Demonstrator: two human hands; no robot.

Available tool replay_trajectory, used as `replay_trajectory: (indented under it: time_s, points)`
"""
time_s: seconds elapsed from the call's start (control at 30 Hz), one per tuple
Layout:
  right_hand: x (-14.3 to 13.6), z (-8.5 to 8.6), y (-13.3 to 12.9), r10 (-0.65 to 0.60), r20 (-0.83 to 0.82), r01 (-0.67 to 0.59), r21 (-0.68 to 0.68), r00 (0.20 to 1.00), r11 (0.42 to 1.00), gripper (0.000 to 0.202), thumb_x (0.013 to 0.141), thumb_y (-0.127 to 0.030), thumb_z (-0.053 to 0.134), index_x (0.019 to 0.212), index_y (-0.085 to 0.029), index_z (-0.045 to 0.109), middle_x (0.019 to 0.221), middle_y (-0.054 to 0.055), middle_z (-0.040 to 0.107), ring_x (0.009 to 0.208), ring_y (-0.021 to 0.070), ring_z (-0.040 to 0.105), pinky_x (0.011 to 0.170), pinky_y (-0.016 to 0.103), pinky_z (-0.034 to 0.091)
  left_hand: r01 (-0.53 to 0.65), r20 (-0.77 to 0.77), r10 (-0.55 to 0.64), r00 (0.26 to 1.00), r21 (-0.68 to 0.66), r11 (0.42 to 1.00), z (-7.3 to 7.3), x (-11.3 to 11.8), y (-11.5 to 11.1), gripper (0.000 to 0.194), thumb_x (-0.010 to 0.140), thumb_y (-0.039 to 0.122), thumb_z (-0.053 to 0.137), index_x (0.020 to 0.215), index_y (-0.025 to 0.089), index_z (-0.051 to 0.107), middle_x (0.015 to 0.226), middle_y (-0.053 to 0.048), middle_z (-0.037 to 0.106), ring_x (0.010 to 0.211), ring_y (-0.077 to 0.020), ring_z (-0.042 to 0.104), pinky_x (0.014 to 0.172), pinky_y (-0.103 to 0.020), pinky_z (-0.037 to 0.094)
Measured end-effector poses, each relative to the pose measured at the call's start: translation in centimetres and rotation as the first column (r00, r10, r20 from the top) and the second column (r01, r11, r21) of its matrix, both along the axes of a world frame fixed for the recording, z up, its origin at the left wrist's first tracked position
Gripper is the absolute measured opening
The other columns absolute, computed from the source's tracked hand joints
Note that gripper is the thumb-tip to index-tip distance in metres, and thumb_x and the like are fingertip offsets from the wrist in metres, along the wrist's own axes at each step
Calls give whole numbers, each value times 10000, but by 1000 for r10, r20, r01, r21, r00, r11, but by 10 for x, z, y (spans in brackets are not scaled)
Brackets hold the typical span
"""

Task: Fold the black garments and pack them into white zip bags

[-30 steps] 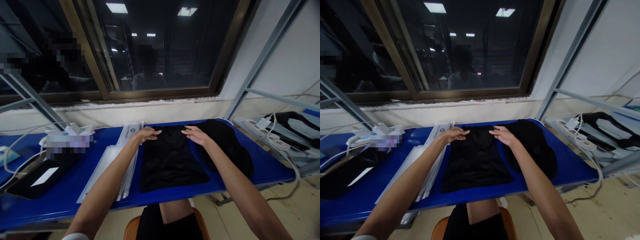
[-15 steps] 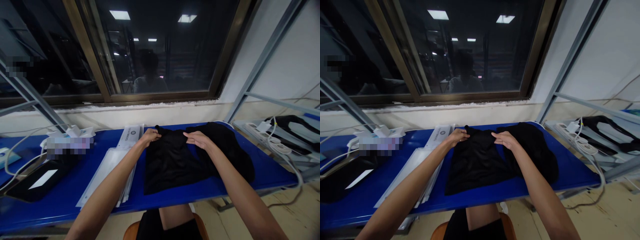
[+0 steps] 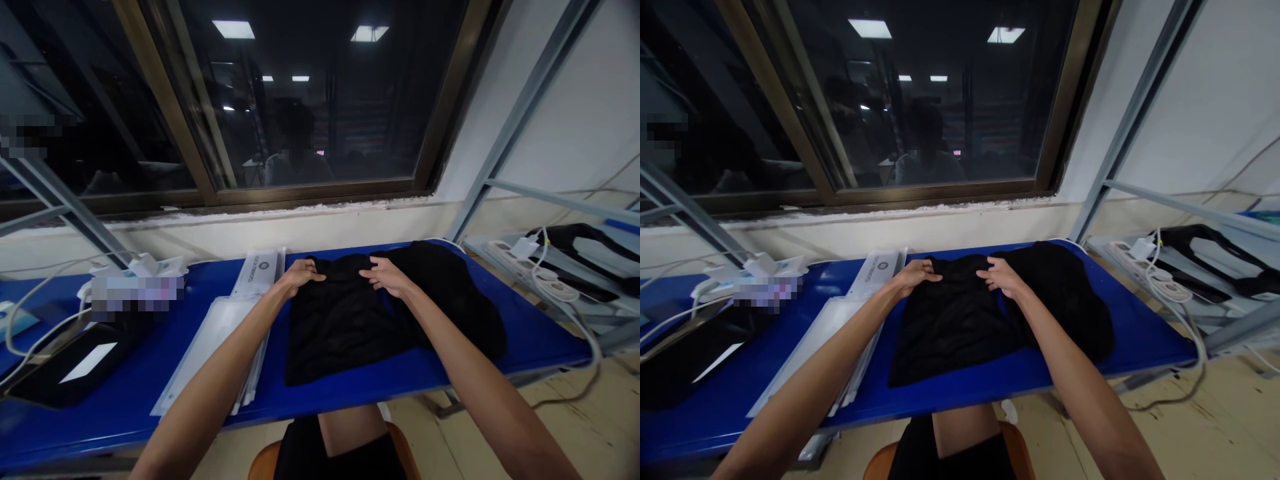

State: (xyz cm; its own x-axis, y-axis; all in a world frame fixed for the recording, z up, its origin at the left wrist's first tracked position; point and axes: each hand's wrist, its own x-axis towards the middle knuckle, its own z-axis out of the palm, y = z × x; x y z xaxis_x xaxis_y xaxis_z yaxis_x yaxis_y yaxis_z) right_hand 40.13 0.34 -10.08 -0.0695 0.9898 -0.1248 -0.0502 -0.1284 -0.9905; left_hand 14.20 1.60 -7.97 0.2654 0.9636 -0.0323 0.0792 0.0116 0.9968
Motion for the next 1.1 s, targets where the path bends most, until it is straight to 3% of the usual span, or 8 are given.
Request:
replay_trajectory:
  time_s: [0.17,0.23,0.33,0.57,0.8,0.87,0.97,1.1]
  points:
    - [0,1,4,-40,-131,88,382,991,920,275,670,-331,754,925,-235,715,874,29,739,760,198,664,686,314,529,-38,108,11,994,250,968,16,-16,6,80,620,187,760,677,166,708,953,-61,744,885,-205,682,796,-314,522]
    - [2,-5,8,-21,-71,47,384,997,922,59,648,-251,664,676,-216,702,779,29,720,713,182,634,639,287,496,91,-8,-95,995,371,924,19,-27,9,52,645,146,691,626,171,732,1092,-81,736,1020,-232,669,897,-337,506]
    - [4,-16,15,5,29,-14,295,1000,955,130,604,-170,571,524,-197,670,623,18,649,593,139,561,549,240,429,370,-310,-270,911,329,869,16,-43,13,251,683,115,606,773,212,819,1233,-83,710,1133,-253,640,1007,-390,467]
    - [12,-14,17,165,71,-172,99,984,980,266,760,-290,560,805,-157,785,760,90,719,634,176,639,594,293,527,309,-373,-237,897,147,940,7,-41,16,489,840,389,674,1293,208,693,1222,-93,737,1187,-284,639,1066,-422,448]
    - [12,-5,9,152,269,-208,196,951,958,474,701,-89,692,1156,-212,736,1164,115,735,1085,246,686,938,393,554,348,-500,-239,832,135,928,1,-43,21,653,617,369,881,1222,175,724,1158,-119,746,1126,-305,656,1050,-440,460]
    - [3,-1,4,16,419,-195,388,908,901,477,761,-51,605,1182,-239,728,1268,92,698,1228,249,623,1072,455,485,354,-601,-145,786,246,902,5,-39,16,728,585,356,907,1264,188,702,1230,-142,707,1200,-336,604,1085,-473,420]
    - [-16,3,-7,-140,625,-370,612,768,699,428,894,-65,454,1161,-221,750,1282,94,696,1260,231,607,1146,451,433,450,-753,61,655,453,769,8,-27,1,644,706,308,845,1315,202,667,1363,-153,621,1312,-337,513,1138,-483,357]
    - [-28,-6,-25,-79,879,-690,422,470,588,402,1001,-270,468,1345,-194,663,1433,133,606,1395,289,500,1199,505,352,636,-887,16,462,344,691,-2,-19,-24,622,852,342,714,1430,176,558,1563,-182,445,1470,-336,367,1196,-491,277]
